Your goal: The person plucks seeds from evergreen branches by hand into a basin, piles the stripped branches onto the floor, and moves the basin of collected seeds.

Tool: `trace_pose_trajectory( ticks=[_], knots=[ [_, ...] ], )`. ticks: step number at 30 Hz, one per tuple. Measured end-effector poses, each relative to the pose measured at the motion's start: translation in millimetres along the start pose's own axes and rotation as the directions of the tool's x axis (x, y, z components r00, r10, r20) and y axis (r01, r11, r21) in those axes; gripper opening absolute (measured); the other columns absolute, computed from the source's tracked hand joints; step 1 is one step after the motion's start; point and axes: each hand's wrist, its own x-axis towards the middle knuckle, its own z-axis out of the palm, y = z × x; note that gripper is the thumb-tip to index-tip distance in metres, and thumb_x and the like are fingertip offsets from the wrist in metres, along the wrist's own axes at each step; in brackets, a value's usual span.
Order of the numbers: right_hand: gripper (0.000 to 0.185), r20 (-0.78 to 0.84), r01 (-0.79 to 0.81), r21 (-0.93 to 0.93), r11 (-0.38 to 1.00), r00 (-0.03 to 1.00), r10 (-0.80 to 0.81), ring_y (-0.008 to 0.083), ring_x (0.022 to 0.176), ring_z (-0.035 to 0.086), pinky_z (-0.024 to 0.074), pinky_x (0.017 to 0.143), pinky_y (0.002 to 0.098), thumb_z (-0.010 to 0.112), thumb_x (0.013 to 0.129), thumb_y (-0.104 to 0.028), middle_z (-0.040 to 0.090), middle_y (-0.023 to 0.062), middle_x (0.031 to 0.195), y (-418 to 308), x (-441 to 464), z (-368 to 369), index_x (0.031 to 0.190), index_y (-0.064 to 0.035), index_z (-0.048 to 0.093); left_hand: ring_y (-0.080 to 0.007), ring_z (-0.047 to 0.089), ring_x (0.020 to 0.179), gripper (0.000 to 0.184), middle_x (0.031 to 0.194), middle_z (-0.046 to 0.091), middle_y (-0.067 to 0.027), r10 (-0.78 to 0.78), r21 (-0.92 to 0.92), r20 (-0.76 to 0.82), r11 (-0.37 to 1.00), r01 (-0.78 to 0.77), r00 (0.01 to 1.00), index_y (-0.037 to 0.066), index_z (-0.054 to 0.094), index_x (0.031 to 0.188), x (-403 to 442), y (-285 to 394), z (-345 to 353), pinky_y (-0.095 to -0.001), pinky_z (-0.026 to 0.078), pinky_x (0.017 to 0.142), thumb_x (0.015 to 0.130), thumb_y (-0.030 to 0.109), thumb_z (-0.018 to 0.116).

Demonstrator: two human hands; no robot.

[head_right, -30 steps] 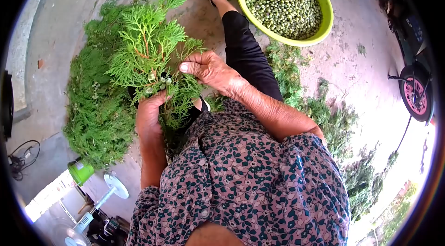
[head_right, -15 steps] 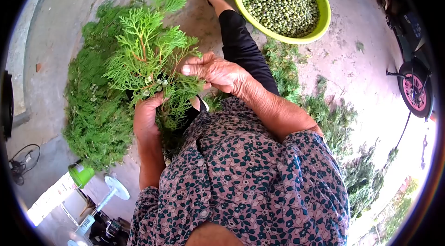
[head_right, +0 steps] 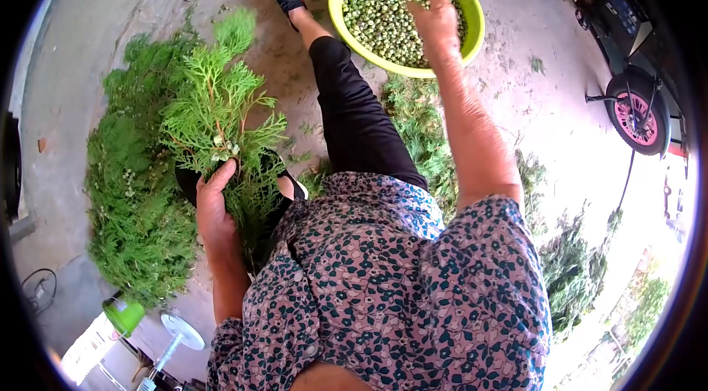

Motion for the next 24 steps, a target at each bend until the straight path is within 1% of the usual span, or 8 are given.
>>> trace_pose_trajectory(
  ticks=[1,5,7,9,11,14,19,24],
  knots=[
    [0.039,-0.066,0.082,-0.079,0.994,0.994,-0.087,0.0226,0.099,0.054,0.0419,0.088,0.0308,0.062,0.075,-0.011,0.059,0.0112,0.106,13,11,-5,0.113,-0.0064,0.053,-0.0194,0.058,0.076,0.037,0.089,0.06,-0.0077,0.001,-0.002,-0.009,1.0,-0.001,1.0,-0.001,0.054,0.103,1,0,-1,-0.0313,0.048,0.07,0.068,0.0,0.064],
    [0.028,-0.161,0.152,0.277,0.949,0.981,-0.111,0.0133,0.084,0.055,0.0418,0.077,0.0241,0.056,0.078,-0.01,0.061,0.0072,0.09,-2,-7,-8,0.103,0.0016,0.058,-0.0184,0.058,0.074,0.032,0.089,0.061,-0.0082,0.0,-0.028,0.049,1.0,0.002,0.999,-0.001,0.057,0.099,8,-2,-6,-0.0305,0.048,0.069,0.068,-0.001,0.062],
    [0.019,0.007,0.045,0.494,0.868,0.998,-0.056,0.0115,0.075,0.057,0.0445,0.073,0.0231,0.055,0.078,-0.003,0.063,0.0058,0.083,-19,-35,9,0.095,0.0029,0.06,-0.0176,0.058,0.074,0.028,0.088,0.061,-0.0085,0.024,-0.064,0.075,0.998,-0.019,0.997,-0.002,0.058,0.096,9,-1,-7,-0.0296,0.047,0.068,0.068,0.0,0.063],
    [0.015,0.211,0.011,0.484,0.875,0.969,-0.129,0.0107,0.072,0.057,0.046,0.069,0.0231,0.054,0.08,-0.002,0.063,0.0043,0.08,-51,-79,28,0.093,-0.0023,0.062,-0.0175,0.059,0.072,0.027,0.085,0.062,-0.0079,0.005,-0.047,-0.055,0.999,-0.008,0.998,-0.003,0.059,0.093,19,-5,-14,-0.0305,0.048,0.067,0.067,-0.001,0.065],
    [0.014,0.428,0.023,0.506,0.862,0.861,-0.275,0.0099,0.075,0.057,0.0465,0.07,0.0227,0.056,0.079,0.001,0.064,0.0047,0.084,-71,-119,48,0.089,-0.0046,0.063,-0.0182,0.059,0.071,0.028,0.085,0.062,-0.0085,-0.04,-0.074,-0.056,0.997,0.036,0.998,-0.002,0.058,0.093,20,-1,-15,-0.0306,0.048,0.065,0.067,-0.002,0.066],
    [0.014,0.518,0.019,0.684,0.73,0.692,-0.503,0.0108,0.076,0.057,0.0473,0.068,0.0229,0.057,0.076,0.004,0.063,0.0044,0.084,-91,-163,71,0.087,-0.0029,0.063,-0.019,0.059,0.071,0.029,0.087,0.061,-0.0097,-0.021,-0.113,-0.023,0.993,0.018,1.0,-0.003,0.057,0.095,19,-2,-14,-0.0305,0.048,0.065,0.067,-0.003,0.065],
    [0.02,0.493,0.423,0.39,0.818,0.654,-0.574,0.0282,0.066,0.056,0.0444,0.059,0.0329,0.066,0.066,-0.006,0.055,0.0132,0.07,-92,-182,105,0.085,-0.0003,0.061,-0.0193,0.059,0.072,0.026,0.085,0.06,-0.01,-0.069,-0.19,-0.009,0.98,0.066,0.998,-0.002,0.055,0.094,23,-10,-16,-0.0312,0.049,0.066,0.069,-0.002,0.063],
    [0.019,0.445,0.431,0.452,0.781,0.649,-0.616,0.0226,0.06,0.056,0.0443,0.056,0.0304,0.065,0.069,-0.006,0.056,0.0108,0.068,-77,-185,115,0.086,-0.0014,0.06,-0.0188,0.059,0.072,0.024,0.085,0.06,-0.0097,-0.017,-0.15,0.012,0.989,0.018,1.0,-0.003,0.056,0.094,16,-6,-11,-0.0312,0.049,0.066,0.071,0.0,0.062]
  ],
)
